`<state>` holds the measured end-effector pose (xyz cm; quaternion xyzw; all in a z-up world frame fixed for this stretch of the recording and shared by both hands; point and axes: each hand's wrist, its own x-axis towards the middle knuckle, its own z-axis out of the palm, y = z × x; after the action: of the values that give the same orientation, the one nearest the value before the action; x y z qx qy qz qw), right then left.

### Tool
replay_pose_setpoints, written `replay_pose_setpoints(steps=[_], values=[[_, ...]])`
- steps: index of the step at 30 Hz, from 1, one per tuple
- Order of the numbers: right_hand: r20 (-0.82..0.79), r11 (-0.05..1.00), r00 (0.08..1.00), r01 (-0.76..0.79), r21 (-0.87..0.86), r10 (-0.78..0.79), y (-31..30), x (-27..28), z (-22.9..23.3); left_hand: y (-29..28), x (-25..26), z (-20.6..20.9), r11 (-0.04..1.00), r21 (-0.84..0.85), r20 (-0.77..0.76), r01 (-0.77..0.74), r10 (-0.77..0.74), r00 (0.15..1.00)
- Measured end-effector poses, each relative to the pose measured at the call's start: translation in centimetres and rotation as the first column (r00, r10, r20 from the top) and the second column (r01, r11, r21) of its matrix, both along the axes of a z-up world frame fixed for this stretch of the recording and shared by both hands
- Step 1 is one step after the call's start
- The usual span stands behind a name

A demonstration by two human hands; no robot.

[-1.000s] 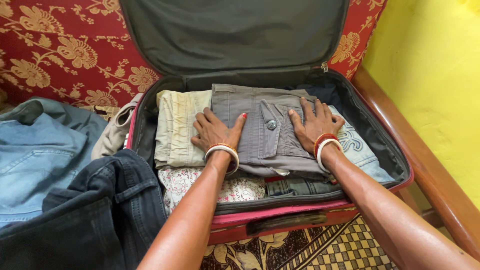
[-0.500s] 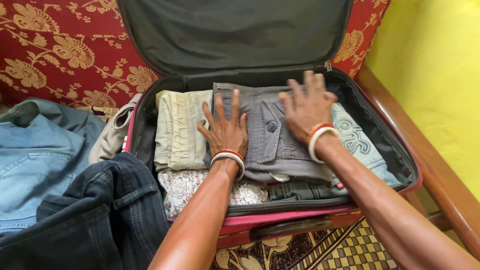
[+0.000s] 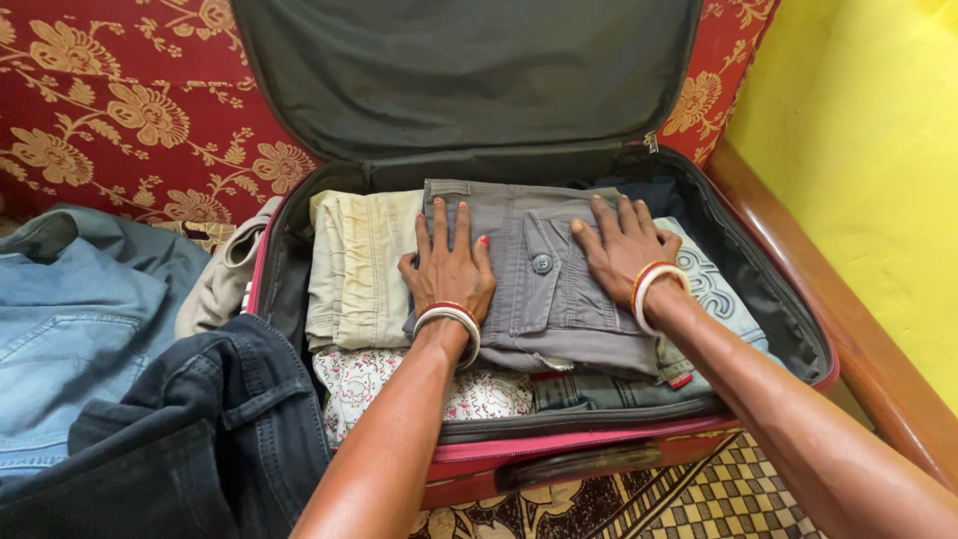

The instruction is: The person packs a suitcase by placing folded clothes into the main compartment and smoothing them out by hand.

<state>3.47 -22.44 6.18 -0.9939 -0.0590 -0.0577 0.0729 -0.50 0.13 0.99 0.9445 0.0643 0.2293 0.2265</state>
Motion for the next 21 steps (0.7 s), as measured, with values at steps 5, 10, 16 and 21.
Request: replay_pose_setpoints(steps=[5, 10, 16, 21], values=[[0.208, 1.000, 0.978, 0.012, -0.008, -0.010, -0.1, -0.4, -2.3, -0.3, -0.2, 1.1, 1.000, -0.024, -0.026, -0.010, 0.009, 1.000], [0.262, 1.000, 0.965, -0.027, 0.010, 0.024, -0.7, 0.4, -2.9, -2.7, -0.8, 3.5, 0.991, 0.114, -0.002, 0.066, -0.066, 0.998], [0.277, 0.999, 0.960, -0.039, -0.003, 0.039, -0.9, 0.2, -3.0, -5.0, -1.0, 3.0, 0.939, 0.062, -0.055, 0.337, -0.334, 0.941], [0.270, 0.999, 0.963, -0.034, 0.025, 0.027, -0.4, -0.2, -2.4, -3.7, -1.0, 2.6, 0.983, 0.078, -0.103, 0.169, -0.160, 0.982]])
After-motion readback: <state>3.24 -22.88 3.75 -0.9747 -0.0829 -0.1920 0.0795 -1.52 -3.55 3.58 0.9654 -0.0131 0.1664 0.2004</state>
